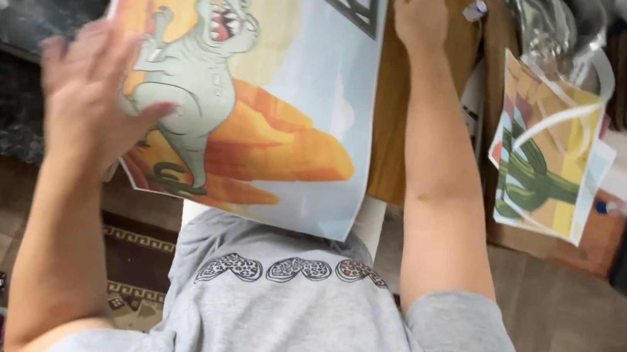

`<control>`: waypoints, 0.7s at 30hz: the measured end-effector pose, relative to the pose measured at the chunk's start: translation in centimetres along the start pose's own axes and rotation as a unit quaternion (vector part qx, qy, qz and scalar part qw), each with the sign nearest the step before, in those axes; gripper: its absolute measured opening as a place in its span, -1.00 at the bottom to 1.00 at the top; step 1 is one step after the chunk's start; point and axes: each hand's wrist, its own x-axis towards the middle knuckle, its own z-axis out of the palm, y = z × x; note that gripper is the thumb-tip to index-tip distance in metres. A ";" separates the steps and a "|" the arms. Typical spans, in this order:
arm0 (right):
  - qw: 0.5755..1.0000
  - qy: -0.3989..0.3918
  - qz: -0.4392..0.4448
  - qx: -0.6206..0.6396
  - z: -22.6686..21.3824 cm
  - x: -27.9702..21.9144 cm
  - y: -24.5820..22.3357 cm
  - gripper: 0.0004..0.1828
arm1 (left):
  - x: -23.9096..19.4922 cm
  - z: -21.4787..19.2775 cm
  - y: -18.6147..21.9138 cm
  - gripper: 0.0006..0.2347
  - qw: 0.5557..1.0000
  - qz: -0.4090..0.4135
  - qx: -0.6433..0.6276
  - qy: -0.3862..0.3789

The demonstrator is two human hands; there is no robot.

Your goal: Trimming a printed poster with a utility knife and ruler, then displaying several finished posters to the camera.

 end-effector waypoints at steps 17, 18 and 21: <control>0.997 0.004 0.052 0.049 -1.0 -0.5 -0.7 -0.54 | 2.8 3.9 0.9 -0.41 0.972 0.023 -0.028 -0.233; 0.997 0.005 0.055 0.048 -0.9 -0.4 -0.2 -0.54 | 2.9 4.1 0.8 -0.41 0.971 0.026 -0.029 -0.234; 0.999 0.035 -0.023 0.026 -0.5 -0.4 0.8 -0.74 | 2.6 4.3 0.7 -0.42 0.972 0.026 -0.033 -0.230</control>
